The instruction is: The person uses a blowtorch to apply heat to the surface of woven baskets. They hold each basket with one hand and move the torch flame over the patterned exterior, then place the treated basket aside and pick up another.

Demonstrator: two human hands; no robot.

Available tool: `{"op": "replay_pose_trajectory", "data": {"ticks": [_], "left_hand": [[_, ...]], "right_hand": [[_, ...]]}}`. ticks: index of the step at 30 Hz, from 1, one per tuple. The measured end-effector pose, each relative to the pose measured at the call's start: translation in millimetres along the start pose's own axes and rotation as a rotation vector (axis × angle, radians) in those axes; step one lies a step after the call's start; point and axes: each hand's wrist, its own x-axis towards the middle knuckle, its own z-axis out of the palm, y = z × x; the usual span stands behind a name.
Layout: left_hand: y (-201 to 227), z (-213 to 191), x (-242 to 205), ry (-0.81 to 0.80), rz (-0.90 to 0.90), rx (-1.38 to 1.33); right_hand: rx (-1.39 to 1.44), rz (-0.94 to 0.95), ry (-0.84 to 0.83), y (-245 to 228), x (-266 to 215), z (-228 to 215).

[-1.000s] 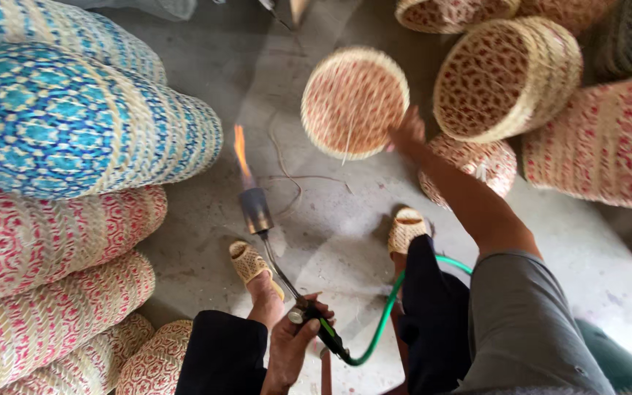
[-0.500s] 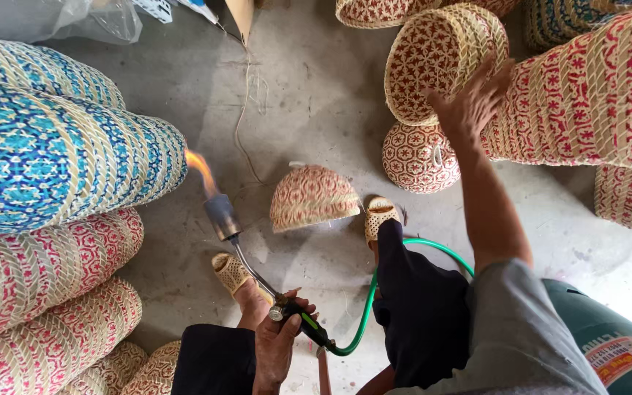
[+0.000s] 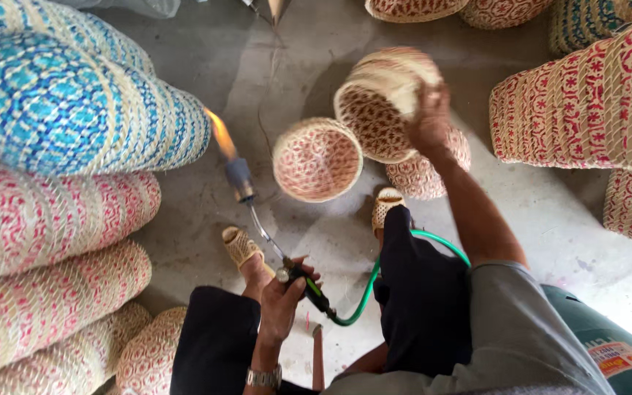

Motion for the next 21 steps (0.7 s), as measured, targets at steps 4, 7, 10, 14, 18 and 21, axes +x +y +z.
{"op": "replay_pose_trajectory", "data": {"ticks": [4, 7, 10, 14, 18, 21], "left_hand": [[-5.0, -0.1, -2.2, -0.021, 0.033, -0.027], [-9.6, 1.5, -0.8, -0.027, 0.053, -0.065], [-10.4, -1.0, -0.1, -0.024, 0.05, -0.07], [-12.8, -2.5, -3.7, -0.017, 0.041, -0.066], [-9.0, 2.8, -4.1, -0.004, 0.04, -0.058], [-5.0, 3.1, -5.4, -0.004, 0.014, -0.062]], "right_hand": [[-0.15, 0.011, -0.184, -79.8, -8.9, 22.4], [-0.012, 0.106, -0.526, -112.5, -27.3, 25.4], [0.389, 0.221, -0.521, -102.1, -50.3, 23.1], [-0.39, 0.282, -0.169, -26.3, -79.6, 2.8], [-0.279, 0.554, -0.305, 16.1, -111.4, -17.0], [-0.353, 0.353, -0.205, 15.0, -117.9, -23.0]]}}
